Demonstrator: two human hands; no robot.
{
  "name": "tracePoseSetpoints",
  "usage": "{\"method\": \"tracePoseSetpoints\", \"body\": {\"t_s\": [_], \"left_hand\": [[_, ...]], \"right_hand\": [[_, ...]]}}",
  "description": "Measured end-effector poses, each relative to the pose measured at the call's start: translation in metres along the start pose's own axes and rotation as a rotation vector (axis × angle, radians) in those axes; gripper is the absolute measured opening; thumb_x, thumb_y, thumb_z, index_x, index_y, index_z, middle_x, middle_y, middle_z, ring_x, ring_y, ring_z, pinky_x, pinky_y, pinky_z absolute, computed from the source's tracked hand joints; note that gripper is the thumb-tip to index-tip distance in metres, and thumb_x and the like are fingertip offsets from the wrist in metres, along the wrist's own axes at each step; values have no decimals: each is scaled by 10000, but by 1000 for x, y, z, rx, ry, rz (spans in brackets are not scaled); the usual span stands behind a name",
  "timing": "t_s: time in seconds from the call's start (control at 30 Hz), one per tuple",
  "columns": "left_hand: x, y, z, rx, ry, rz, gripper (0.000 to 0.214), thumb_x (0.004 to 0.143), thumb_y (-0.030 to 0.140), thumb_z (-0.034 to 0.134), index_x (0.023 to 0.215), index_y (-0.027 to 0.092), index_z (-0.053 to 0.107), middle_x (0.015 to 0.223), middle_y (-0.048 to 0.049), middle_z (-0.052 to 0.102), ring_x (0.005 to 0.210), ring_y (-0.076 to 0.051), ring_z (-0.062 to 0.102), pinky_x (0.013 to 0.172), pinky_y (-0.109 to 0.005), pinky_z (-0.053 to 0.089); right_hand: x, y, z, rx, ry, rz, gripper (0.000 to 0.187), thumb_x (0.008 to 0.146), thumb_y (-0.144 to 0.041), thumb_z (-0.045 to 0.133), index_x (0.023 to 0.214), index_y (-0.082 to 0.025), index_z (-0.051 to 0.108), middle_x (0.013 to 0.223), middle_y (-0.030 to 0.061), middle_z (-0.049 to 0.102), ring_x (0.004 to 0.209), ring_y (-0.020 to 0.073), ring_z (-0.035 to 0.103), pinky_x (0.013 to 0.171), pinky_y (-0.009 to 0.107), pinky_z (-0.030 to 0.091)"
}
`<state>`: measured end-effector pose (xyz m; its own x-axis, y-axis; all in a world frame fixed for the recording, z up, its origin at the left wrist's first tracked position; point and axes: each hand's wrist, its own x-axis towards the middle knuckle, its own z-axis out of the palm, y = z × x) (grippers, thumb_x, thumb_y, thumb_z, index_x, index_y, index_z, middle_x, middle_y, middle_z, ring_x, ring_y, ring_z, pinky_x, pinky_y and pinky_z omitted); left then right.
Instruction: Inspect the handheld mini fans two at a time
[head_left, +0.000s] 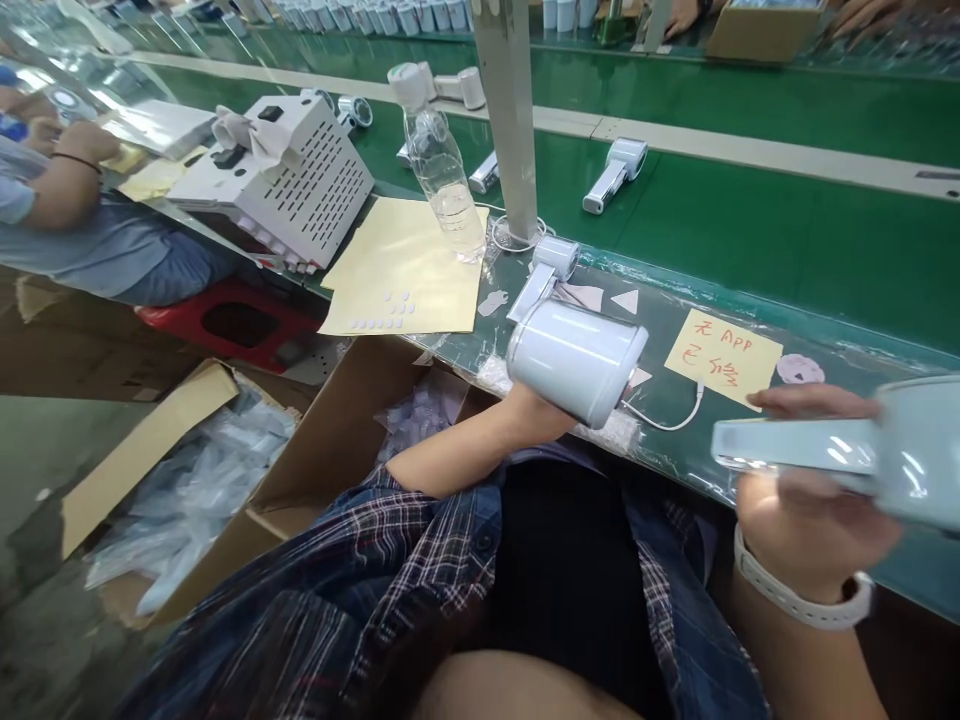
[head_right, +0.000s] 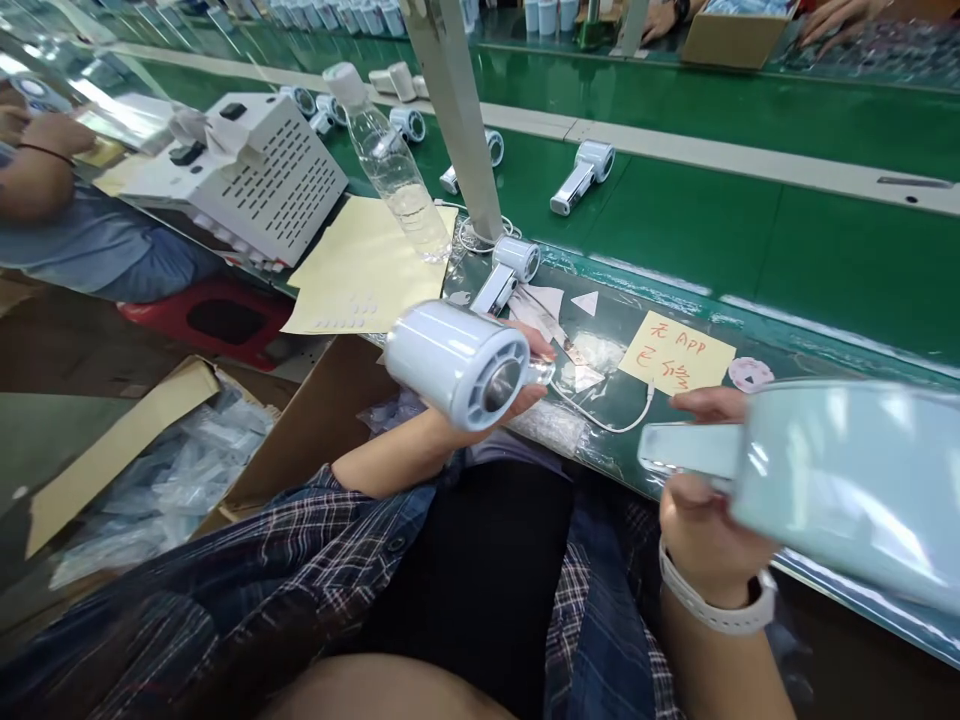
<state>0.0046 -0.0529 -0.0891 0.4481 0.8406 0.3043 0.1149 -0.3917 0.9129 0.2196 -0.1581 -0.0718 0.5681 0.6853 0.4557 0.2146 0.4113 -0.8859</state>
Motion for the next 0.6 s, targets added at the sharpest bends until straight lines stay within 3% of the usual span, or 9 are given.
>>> {"method": "tracePoseSetpoints", "body": {"t_s": [0.13,0.23,0.3,0.37,0.5,0.6], "left_hand": [[-1,-17,10,83,-16,-259,326,851,444,832,998,182,705,936,-90,789,978,-274,762,902,-399,601],[6,-15,14,166,-14,-342,472,792,440,898,1104,178,659,947,-95,795,944,-283,770,822,-368,581],[10,-3,12,181,20,-343,676,706,503,962,1193,190,613,972,-98,798,955,-309,771,803,-379,581],[12,12,10,57,20,-316,801,698,613,948,1268,209,556,1006,-99,801,950,-312,773,804,-393,594],[10,37,9,-410,-154,-256,684,946,799,598,1320,238,478,1052,-99,802,850,-252,768,766,-381,609],[6,48,6,-473,-210,-255,613,996,764,520,1307,235,508,1080,-92,789,901,-257,756,793,-389,612]], "right_hand": [[-17,34,6,-195,-208,297,588,770,-759,850,973,-219,739,969,105,777,979,329,726,1011,575,566],[-19,50,6,-217,-202,350,587,806,-750,838,974,-193,762,1013,117,789,1016,325,738,1068,573,547],[-17,47,3,-215,-158,349,590,793,-733,867,1016,-195,774,1008,102,796,974,300,743,989,509,595],[-15,36,1,-157,-138,337,555,820,-684,880,1080,-203,785,994,93,805,912,272,748,863,427,630],[-18,15,0,81,-232,403,562,875,-658,855,1220,-220,784,1175,136,818,995,297,784,776,382,659],[-22,4,-1,143,-227,437,599,839,-680,878,1216,-225,784,1204,147,823,1008,327,803,771,412,683]]}}
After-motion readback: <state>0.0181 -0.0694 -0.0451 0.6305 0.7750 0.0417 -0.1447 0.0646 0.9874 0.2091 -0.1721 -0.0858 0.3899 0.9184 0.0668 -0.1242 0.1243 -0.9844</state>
